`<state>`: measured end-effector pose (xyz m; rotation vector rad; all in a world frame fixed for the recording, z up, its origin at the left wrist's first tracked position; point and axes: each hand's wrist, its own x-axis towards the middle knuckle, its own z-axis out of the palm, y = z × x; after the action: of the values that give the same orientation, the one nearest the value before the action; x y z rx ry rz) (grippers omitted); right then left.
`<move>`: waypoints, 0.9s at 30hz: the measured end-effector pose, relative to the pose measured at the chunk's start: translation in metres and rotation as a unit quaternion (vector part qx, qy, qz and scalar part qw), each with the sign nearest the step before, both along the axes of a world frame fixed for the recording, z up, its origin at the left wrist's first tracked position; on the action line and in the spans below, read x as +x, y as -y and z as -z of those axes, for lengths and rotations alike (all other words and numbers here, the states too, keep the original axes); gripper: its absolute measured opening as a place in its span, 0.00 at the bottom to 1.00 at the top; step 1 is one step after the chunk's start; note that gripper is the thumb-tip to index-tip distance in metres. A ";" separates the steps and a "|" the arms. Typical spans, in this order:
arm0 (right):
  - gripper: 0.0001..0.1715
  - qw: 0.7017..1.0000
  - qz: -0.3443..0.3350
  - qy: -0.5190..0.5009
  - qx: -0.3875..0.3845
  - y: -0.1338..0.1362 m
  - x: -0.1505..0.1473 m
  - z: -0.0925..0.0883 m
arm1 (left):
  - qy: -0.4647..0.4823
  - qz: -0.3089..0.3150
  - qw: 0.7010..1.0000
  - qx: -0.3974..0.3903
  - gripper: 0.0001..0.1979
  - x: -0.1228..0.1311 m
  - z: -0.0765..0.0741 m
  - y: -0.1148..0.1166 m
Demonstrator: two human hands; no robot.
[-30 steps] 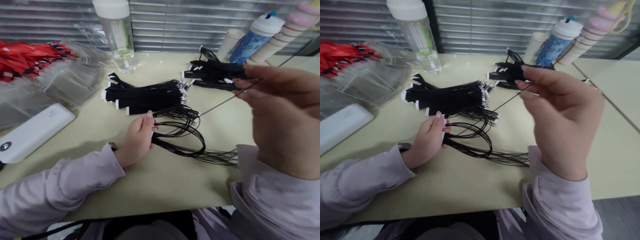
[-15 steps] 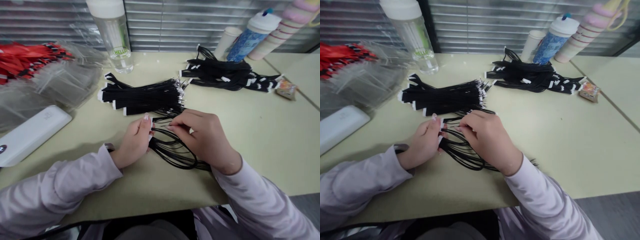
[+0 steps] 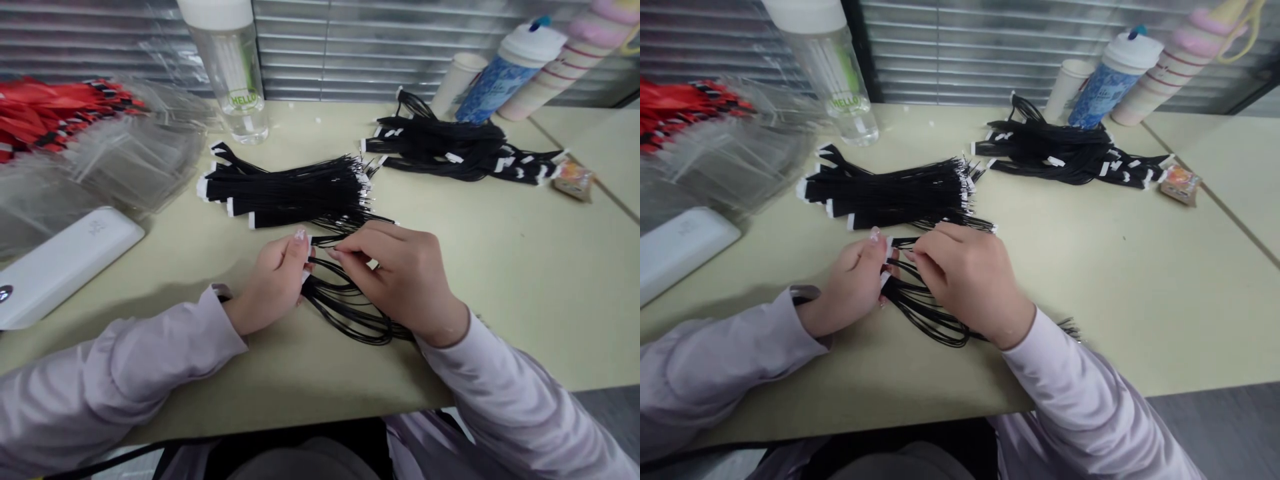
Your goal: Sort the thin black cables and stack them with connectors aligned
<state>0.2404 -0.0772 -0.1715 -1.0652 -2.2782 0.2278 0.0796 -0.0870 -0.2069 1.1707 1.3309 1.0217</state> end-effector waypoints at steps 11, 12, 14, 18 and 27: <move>0.12 0.999 -0.011 0.035 0.012 -0.002 0.001 0.004 | -0.014 0.026 0.999 0.018 0.20 -0.001 0.004 -0.001; 0.12 0.999 -0.009 0.035 0.012 -0.002 0.000 0.005 | -0.020 0.033 0.999 0.021 0.20 -0.001 0.003 0.000; 0.12 0.999 -0.009 0.040 0.010 -0.002 -0.002 0.005 | -0.032 0.044 0.998 0.028 0.21 -0.001 0.002 0.001; 0.07 0.997 0.020 0.075 0.011 -0.006 0.003 -0.002 | -0.027 0.024 0.999 0.012 0.22 0.000 0.003 -0.001; 0.23 0.942 -0.025 0.208 -0.261 -0.007 0.034 -0.023 | 0.065 -0.083 0.994 -0.030 0.25 0.002 0.010 -0.012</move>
<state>0.2745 -0.0699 -0.1484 -1.4267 -2.7042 0.7206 0.0821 -0.0747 -0.2167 0.9430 1.3624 1.1495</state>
